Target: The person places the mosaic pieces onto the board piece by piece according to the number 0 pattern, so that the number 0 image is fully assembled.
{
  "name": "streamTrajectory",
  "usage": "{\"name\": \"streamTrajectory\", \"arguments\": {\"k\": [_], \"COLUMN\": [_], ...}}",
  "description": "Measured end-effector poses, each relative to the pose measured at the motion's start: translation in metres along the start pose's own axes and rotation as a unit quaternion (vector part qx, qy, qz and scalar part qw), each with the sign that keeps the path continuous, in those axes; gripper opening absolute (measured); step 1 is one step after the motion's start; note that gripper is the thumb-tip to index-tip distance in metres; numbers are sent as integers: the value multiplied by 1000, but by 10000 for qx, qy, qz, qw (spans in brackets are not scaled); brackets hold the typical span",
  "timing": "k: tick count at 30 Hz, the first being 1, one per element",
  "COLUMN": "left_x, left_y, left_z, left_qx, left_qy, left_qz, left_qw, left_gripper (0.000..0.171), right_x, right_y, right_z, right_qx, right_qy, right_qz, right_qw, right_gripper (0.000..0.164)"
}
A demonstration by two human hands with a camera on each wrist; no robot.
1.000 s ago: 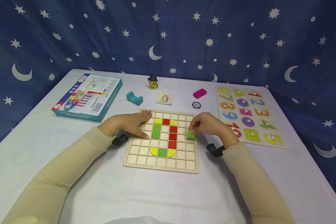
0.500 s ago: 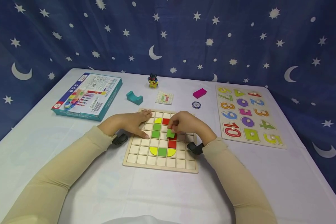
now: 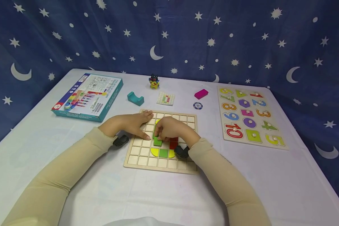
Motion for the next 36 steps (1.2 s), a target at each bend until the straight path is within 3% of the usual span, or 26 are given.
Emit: {"name": "streamTrajectory", "arguments": {"k": [13, 21, 25, 36], "left_x": [-1, -1, -1, -2], "left_y": [0, 1, 1, 0], "left_z": [0, 1, 0, 1], "left_qx": [-25, -57, -58, 25], "left_qy": [39, 55, 75, 74], "left_qz": [-58, -136, -136, -26], "left_qw": [10000, 9999, 9999, 10000], "left_gripper": [104, 105, 105, 105], "right_x": [6, 13, 16, 8], "right_y": [-7, -9, -8, 5], "right_z": [-9, -11, -12, -4], "right_qx": [105, 18, 9, -218], "right_qy": [257, 1000, 1212, 1041], "right_qz": [-270, -309, -223, -18], "right_qw": [9993, 9945, 9924, 9943], "right_gripper": [6, 1, 9, 9]}}
Point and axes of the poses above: each hand's wrist, its own y-axis away from the middle knuckle, its own z-axis out of the back of the hand, x = y × z, the point moved 3 cm from there along -y, towards the middle knuckle, and after that the axes turned 4 degrees about x, right-handed, at the moved point
